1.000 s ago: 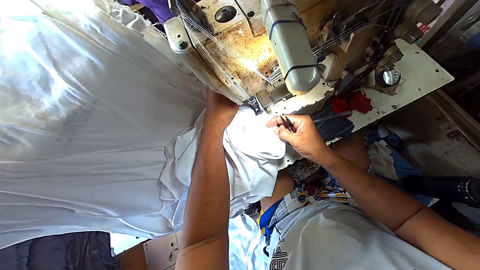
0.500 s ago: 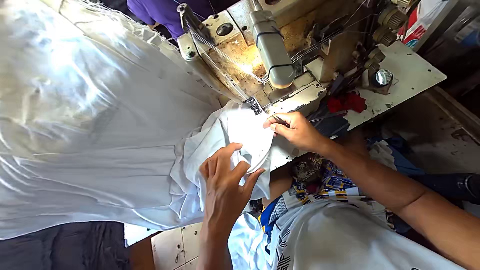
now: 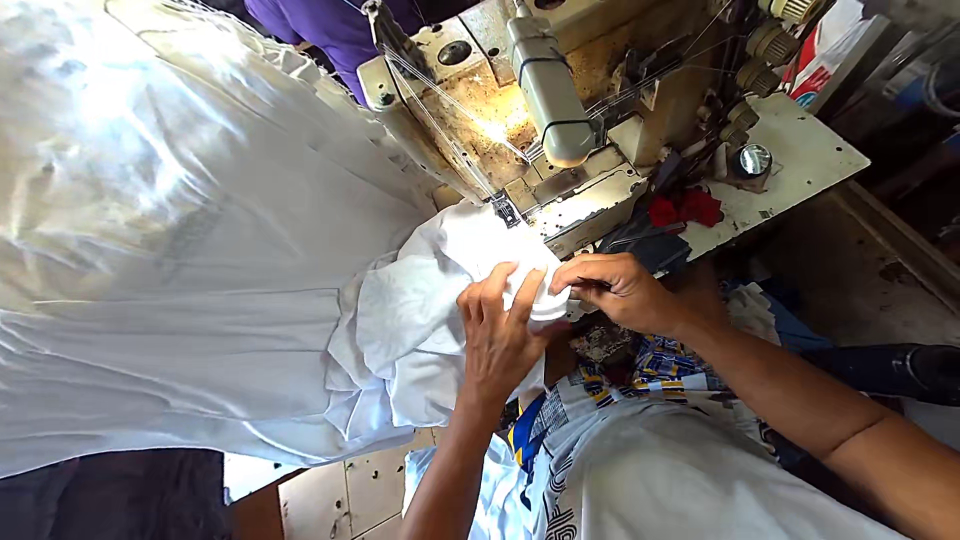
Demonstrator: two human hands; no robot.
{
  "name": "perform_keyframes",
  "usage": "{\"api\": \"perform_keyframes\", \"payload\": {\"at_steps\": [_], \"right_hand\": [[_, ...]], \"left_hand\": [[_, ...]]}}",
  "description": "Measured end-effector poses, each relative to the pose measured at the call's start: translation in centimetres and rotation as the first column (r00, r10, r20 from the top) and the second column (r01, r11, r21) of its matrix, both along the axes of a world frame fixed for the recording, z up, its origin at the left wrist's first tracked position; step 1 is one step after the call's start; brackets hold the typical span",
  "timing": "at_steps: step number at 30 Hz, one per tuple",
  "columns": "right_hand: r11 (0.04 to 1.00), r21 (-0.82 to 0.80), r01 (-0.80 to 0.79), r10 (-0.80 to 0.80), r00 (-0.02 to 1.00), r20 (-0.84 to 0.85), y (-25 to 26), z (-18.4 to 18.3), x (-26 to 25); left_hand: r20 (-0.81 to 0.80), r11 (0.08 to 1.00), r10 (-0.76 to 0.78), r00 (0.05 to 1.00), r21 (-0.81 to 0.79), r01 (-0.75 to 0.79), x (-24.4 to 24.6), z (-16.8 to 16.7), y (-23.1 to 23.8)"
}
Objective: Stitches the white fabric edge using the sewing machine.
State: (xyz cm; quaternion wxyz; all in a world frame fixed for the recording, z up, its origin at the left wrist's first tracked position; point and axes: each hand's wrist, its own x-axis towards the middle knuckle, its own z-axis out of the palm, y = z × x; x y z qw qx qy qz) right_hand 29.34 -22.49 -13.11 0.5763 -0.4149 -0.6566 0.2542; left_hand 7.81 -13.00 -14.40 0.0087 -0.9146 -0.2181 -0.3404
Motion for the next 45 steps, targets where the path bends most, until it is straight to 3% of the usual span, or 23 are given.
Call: {"api": "perform_keyframes", "payload": {"at_steps": [2, 4, 9, 13, 32, 37, 41, 45], "right_hand": [[0.998, -0.033, 0.06, -0.061, 0.998, -0.032, -0.6, -0.7, -0.3], [0.994, -0.054, 0.09, -0.093, 0.994, -0.06, -0.9, -1.2, -0.6], [0.99, -0.11, 0.088, -0.104, 0.984, -0.148, -1.5, -1.4, -0.9], [0.989, -0.122, 0.084, -0.105, 0.978, -0.18, -1.5, -1.2, -0.8], [0.982, -0.15, 0.114, -0.15, 0.953, -0.262, 2.9, -1.0, -1.0], [0.984, -0.131, 0.124, -0.149, 0.967, -0.205, 3.4, -0.5, -1.3], [0.99, -0.049, 0.134, -0.138, 0.987, -0.084, 3.4, -0.1, -1.3], [0.992, 0.038, 0.123, -0.119, 0.99, -0.08, 3.7, 0.1, -1.4]], "left_hand": [[-0.037, 0.991, 0.091, 0.995, 0.098, -0.087, -0.1, -1.9, 1.5], [-0.005, 0.988, 0.078, 0.997, 0.137, -0.076, -0.5, -1.7, 2.5], [-0.155, 0.984, -0.117, 0.981, 0.119, 0.136, -1.2, 2.9, 2.7], [-0.275, 0.98, -0.169, 0.946, 0.059, 0.192, -1.3, 5.5, 2.6], [-0.376, 0.987, -0.107, 0.92, 0.072, 0.145, -1.0, 7.2, 7.2], [-0.378, 0.992, -0.124, 0.918, -0.022, 0.124, -1.6, 7.6, 7.8], [-0.371, 0.991, -0.021, 0.929, -0.13, -0.03, -1.5, 7.9, 5.5], [-0.149, 0.995, 0.047, 0.988, -0.082, -0.06, 0.9, 5.4, 2.1]]}}
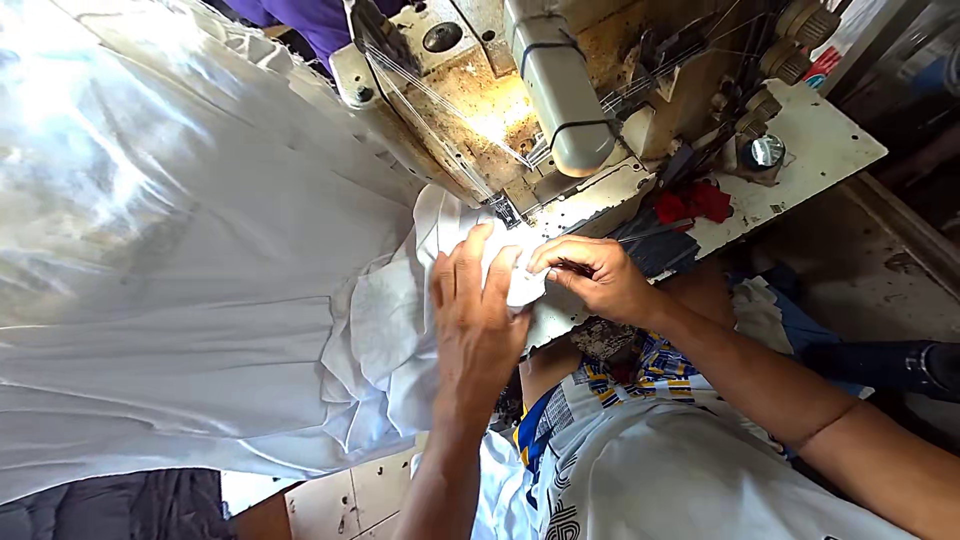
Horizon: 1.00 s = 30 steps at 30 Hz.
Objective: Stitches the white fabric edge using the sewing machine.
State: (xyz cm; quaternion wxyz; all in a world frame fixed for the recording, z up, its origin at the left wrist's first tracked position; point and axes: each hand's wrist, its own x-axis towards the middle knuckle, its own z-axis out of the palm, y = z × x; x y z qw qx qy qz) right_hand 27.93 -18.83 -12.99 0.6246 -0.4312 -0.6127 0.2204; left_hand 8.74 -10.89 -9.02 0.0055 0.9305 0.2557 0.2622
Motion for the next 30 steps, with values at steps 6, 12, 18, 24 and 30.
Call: {"api": "perform_keyframes", "payload": {"at_steps": [6, 12, 18, 24, 30], "right_hand": [[0.999, 0.013, -0.033, 0.035, 0.989, -0.147, -0.3, -0.2, -0.1], [0.999, 0.046, 0.017, -0.011, 0.992, -0.129, 0.2, 1.0, -0.2], [0.998, 0.006, 0.054, -0.053, 0.989, -0.137, -0.5, 0.1, -0.3], [0.999, -0.042, 0.03, -0.039, 0.971, -0.236, -1.1, -2.4, -0.3], [0.999, -0.039, 0.024, -0.033, 0.971, -0.238, -1.0, -2.0, -0.2]], "left_hand": [[0.167, 0.994, -0.018, 0.986, 0.113, -0.001, 1.5, -4.3, 1.7], [0.227, 0.989, -0.061, 0.972, 0.142, 0.029, 1.3, -3.5, 2.9], [0.138, 0.963, -0.221, 0.966, 0.185, 0.194, 0.0, -1.9, 3.9], [0.054, 0.955, -0.27, 0.961, 0.143, 0.26, -1.2, -1.9, 4.1], [-0.001, 0.959, -0.247, 0.969, 0.139, 0.245, -1.4, -1.0, 4.1]]}}
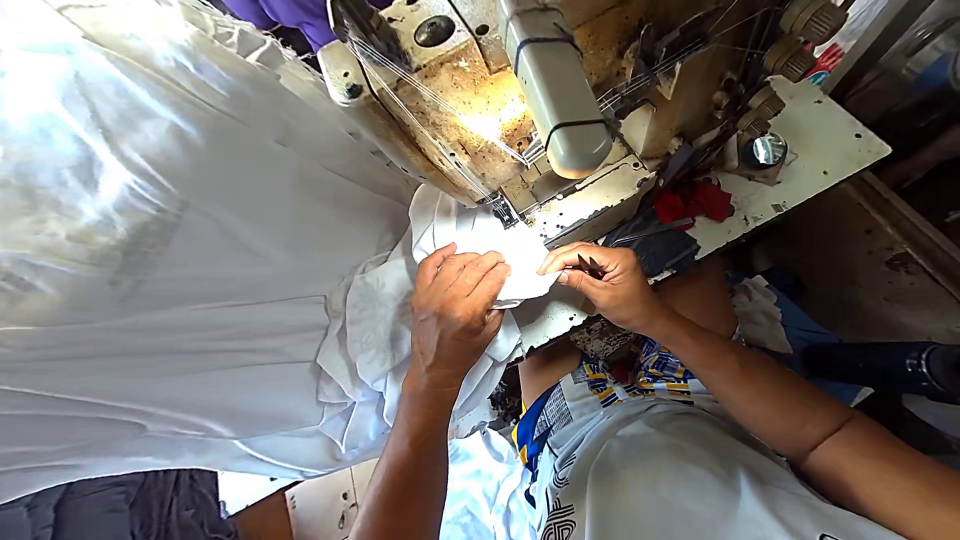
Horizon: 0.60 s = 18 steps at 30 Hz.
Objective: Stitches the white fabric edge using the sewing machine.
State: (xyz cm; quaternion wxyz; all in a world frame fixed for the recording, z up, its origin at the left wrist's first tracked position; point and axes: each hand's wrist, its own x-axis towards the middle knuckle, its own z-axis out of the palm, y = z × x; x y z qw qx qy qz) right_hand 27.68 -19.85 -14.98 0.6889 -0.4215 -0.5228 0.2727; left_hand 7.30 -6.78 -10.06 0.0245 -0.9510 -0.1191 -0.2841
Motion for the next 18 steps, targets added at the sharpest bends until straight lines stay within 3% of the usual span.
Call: {"api": "perform_keyframes", "payload": {"at_steps": [10, 14, 16, 18], "right_hand": [[0.999, -0.005, 0.041, -0.041, 0.999, 0.001, 2.4, 0.8, -0.2], [0.995, -0.027, 0.097, -0.096, 0.994, 0.052, 3.2, 1.0, -0.6], [0.992, -0.031, 0.126, -0.123, 0.988, 0.089, 3.4, 1.1, -0.8], [0.989, -0.028, 0.146, -0.141, 0.982, 0.122, 3.4, 1.1, -1.0]], "left_hand": [[-0.064, 0.997, 0.07, 0.995, -0.004, -0.071, 0.7, 1.4, 2.1], [-0.047, 0.984, -0.009, 0.999, -0.176, 0.001, 1.1, 2.1, 1.1], [-0.149, 0.978, -0.036, 0.988, -0.211, 0.004, 0.4, 2.9, 0.6], [-0.274, 0.983, 0.033, 0.961, -0.167, -0.081, -1.0, 4.0, 0.8]]}}
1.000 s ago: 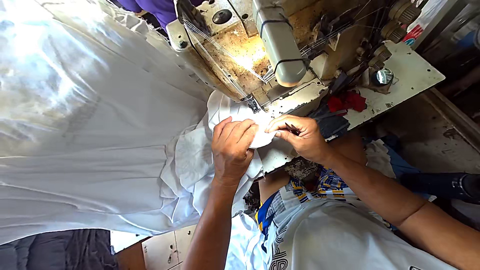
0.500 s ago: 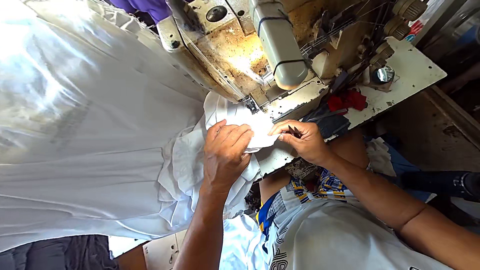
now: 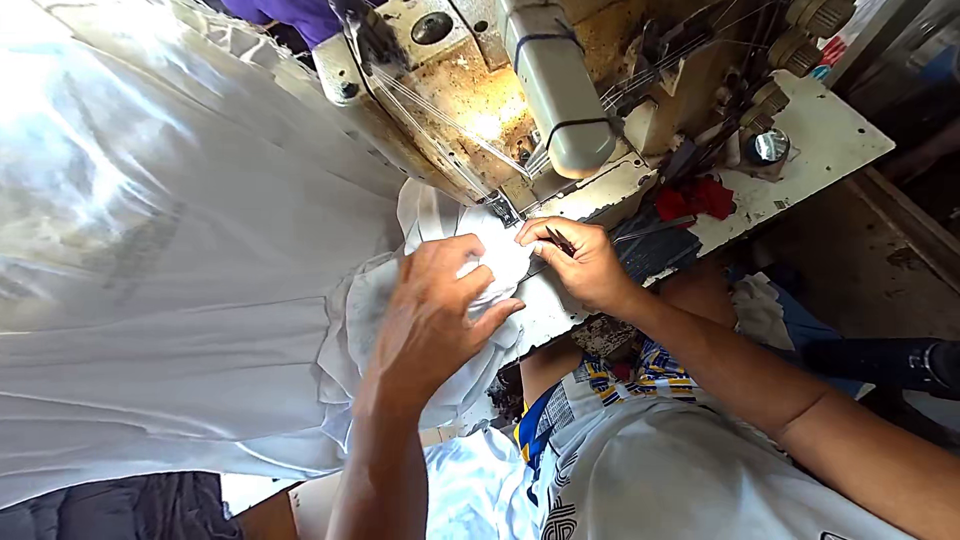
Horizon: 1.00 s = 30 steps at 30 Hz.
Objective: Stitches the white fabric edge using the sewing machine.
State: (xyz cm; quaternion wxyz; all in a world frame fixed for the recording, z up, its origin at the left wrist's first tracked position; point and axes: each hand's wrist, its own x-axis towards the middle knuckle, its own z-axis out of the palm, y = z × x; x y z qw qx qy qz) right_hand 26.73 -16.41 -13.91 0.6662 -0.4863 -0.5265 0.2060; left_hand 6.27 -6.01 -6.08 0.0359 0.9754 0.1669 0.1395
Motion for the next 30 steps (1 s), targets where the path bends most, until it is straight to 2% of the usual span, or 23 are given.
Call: {"api": "perform_keyframes", "payload": {"at_steps": [3, 5, 7, 9, 11, 13, 15, 18, 21, 25, 30], "right_hand": [[0.998, 0.055, -0.02, 0.015, 0.996, 0.093, 0.7, 0.0, 0.4], [0.995, 0.04, -0.093, 0.081, 0.97, 0.229, 0.6, 0.7, 1.2], [0.972, 0.001, -0.235, 0.221, 0.914, 0.34, 0.0, 1.5, 2.3], [0.933, -0.026, -0.359, 0.341, 0.859, 0.383, -1.3, 2.1, 2.9], [0.918, -0.055, -0.392, 0.382, 0.842, 0.382, -3.2, 2.4, 2.9], [0.935, -0.077, -0.345, 0.344, 0.837, 0.426, -4.8, 1.9, 2.7], [0.96, -0.078, -0.269, 0.274, 0.839, 0.47, -5.9, 1.0, 2.6], [0.977, -0.063, -0.205, 0.213, 0.896, 0.389, -6.7, -0.2, 2.1], [0.984, -0.035, -0.173, 0.176, 0.954, 0.244, -7.0, -0.6, 1.5], [0.984, -0.051, -0.168, 0.174, 0.974, 0.144, -7.3, -1.0, 1.2], [0.978, -0.06, -0.2, 0.203, 0.977, 0.062, -7.4, -0.8, 1.2]], "left_hand": [[-0.029, 0.993, 0.118, 0.993, 0.025, -0.118, -2.6, 2.0, 0.6], [0.092, 0.996, 0.071, 0.993, -0.067, -0.065, -3.1, 3.2, -0.9], [0.215, 0.984, -0.011, 0.977, -0.17, 0.048, -2.6, 3.1, -3.3], [0.313, 0.956, -0.065, 0.948, -0.251, 0.149, -1.6, 1.8, -5.2], [0.399, 0.934, -0.076, 0.914, -0.293, 0.206, -0.6, -0.4, -6.3], [0.475, 0.94, -0.062, 0.878, -0.268, 0.212, 0.4, -3.0, -7.0], [0.502, 0.983, -0.019, 0.865, -0.151, 0.108, 1.2, -5.3, -7.4], [0.475, 0.984, 0.091, 0.875, 0.092, -0.153, 2.3, -8.6, -6.9], [0.426, 0.936, 0.148, 0.892, 0.23, -0.266, 2.6, -9.8, -5.1], [0.378, 0.957, 0.071, 0.923, 0.234, -0.169, 1.6, -7.5, -3.9], [0.191, 0.98, 0.016, 0.981, 0.191, -0.053, 0.9, -4.2, -4.3]]}}
